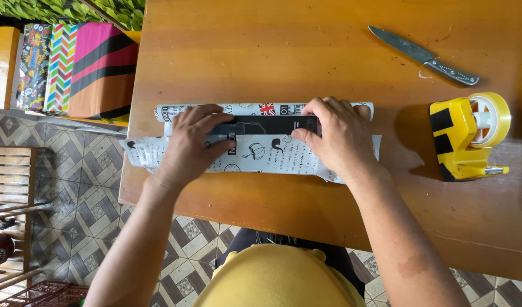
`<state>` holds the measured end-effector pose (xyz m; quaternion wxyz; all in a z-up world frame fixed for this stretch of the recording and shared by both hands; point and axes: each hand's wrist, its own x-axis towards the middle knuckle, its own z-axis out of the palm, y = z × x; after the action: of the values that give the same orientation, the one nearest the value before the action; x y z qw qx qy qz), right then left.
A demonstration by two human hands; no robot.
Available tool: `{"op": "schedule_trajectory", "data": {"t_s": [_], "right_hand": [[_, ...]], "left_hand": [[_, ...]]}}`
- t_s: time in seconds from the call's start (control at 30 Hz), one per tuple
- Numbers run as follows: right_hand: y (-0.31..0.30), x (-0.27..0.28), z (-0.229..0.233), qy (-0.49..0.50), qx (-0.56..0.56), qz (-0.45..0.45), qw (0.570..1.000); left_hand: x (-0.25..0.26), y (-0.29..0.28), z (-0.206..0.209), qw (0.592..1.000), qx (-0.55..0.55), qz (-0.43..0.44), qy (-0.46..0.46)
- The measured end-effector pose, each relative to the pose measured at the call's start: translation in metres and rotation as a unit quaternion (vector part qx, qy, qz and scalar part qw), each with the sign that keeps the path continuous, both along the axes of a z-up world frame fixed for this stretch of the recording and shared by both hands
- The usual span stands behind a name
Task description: The person prepares a sheet of patterned wrapping paper by taping a torn edge, then places a rectangular product box on the paper. They fold the paper around the box and secure it with tape, completing the wrapping process.
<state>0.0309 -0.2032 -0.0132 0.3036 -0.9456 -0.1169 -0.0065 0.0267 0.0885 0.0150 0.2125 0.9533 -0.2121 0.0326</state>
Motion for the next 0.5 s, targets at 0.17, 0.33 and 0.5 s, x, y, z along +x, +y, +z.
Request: {"op": "schedule_trajectory", "data": {"t_s": [0.17, 0.33, 0.5], "right_hand": [[0.001, 0.001, 0.002, -0.009, -0.007, 0.012, 1.000], [0.005, -0.002, 0.004, -0.028, -0.048, 0.017, 0.998], [0.032, -0.011, 0.000, -0.162, -0.143, 0.066, 0.974]], "left_hand": [[0.007, 0.040, -0.001, 0.997, -0.021, 0.046, 0.051], [0.006, 0.050, -0.011, 0.998, -0.022, 0.035, 0.053], [0.008, 0.055, -0.015, 0.998, -0.017, 0.028, 0.059]]}}
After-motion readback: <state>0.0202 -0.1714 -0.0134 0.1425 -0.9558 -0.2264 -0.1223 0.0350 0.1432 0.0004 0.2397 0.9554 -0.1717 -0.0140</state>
